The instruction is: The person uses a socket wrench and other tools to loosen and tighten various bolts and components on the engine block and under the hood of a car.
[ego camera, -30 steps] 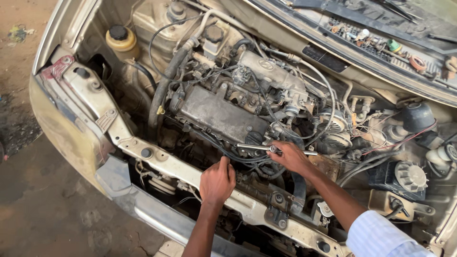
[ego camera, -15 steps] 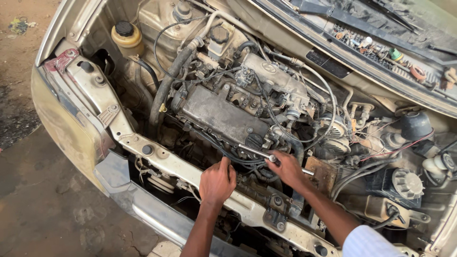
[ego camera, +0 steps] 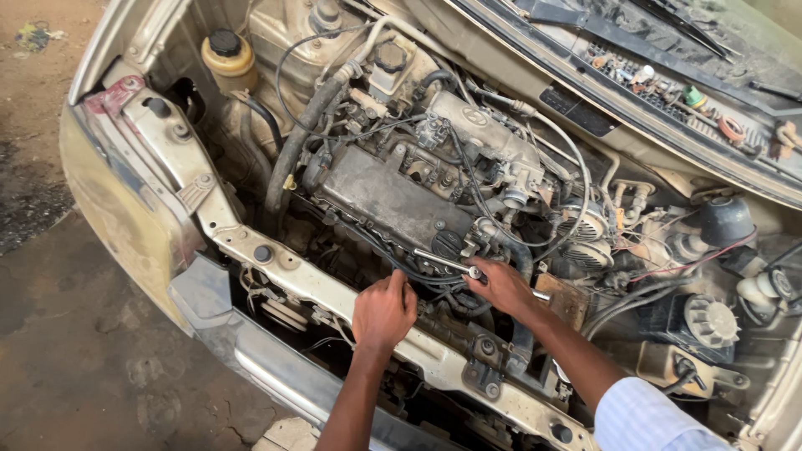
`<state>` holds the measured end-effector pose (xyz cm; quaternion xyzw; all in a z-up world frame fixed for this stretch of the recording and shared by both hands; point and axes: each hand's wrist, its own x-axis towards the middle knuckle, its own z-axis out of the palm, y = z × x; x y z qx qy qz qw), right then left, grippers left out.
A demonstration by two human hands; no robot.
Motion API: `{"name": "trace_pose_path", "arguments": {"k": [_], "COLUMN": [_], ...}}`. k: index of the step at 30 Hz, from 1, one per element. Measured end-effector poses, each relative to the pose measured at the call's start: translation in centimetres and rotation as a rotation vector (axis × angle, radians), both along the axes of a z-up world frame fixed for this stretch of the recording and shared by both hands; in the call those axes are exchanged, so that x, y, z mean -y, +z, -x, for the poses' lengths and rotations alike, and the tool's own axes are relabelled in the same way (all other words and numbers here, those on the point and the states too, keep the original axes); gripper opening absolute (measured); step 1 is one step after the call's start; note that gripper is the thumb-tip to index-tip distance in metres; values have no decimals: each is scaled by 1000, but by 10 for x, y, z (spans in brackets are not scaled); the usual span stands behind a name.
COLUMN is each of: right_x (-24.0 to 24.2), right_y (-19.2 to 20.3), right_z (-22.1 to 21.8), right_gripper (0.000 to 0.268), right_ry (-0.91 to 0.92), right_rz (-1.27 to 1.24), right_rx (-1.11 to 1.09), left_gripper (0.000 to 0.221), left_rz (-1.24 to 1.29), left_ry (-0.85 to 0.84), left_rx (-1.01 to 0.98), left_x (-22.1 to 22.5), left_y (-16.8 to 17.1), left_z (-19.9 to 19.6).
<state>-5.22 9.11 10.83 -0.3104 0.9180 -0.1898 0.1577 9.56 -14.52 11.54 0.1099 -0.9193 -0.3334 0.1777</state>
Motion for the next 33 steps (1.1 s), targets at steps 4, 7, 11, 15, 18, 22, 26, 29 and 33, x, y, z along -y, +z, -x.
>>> {"name": "trace_pose_path", "arguments": {"k": [4,7,11,15,18,22,26,29,33], "right_x": [7,9,11,6,7,10,-15,-35,-47], "right_y": [2,3,-3,-12,0,14,5,-19,-43], "right_z": [-2,-6,0,1,0,-1,7,4,1], "right_gripper": [41,41,48,51,56,60,56,41,38], "right_ry": [-20,-56,-94,0,8,-35,-12,-60,-122], "right_rz": [-89,-166,-185,-101,-144,-411,-424,-350,-440], "right_rx": [3,4,3,-78,-35,79,-24,-79,-21], "left_gripper": [26,63,94,90,60,39,46,48,46], "left_rz": [-13,50,317,467,289,414,352,394,348], "left_ry": [-32,-85,-141,-245,-496,-541,-530,-547,-467], "left_rx": [241,288,274,59,337,424,534,564,355], "left_x": [1,3,0,-13,-25,-37,-34,-32,-34], "left_y": [13,27,29,11,2,-3,-1,-1,-4], "left_z": [2,3,14,37,68,100,112,109,99]}}
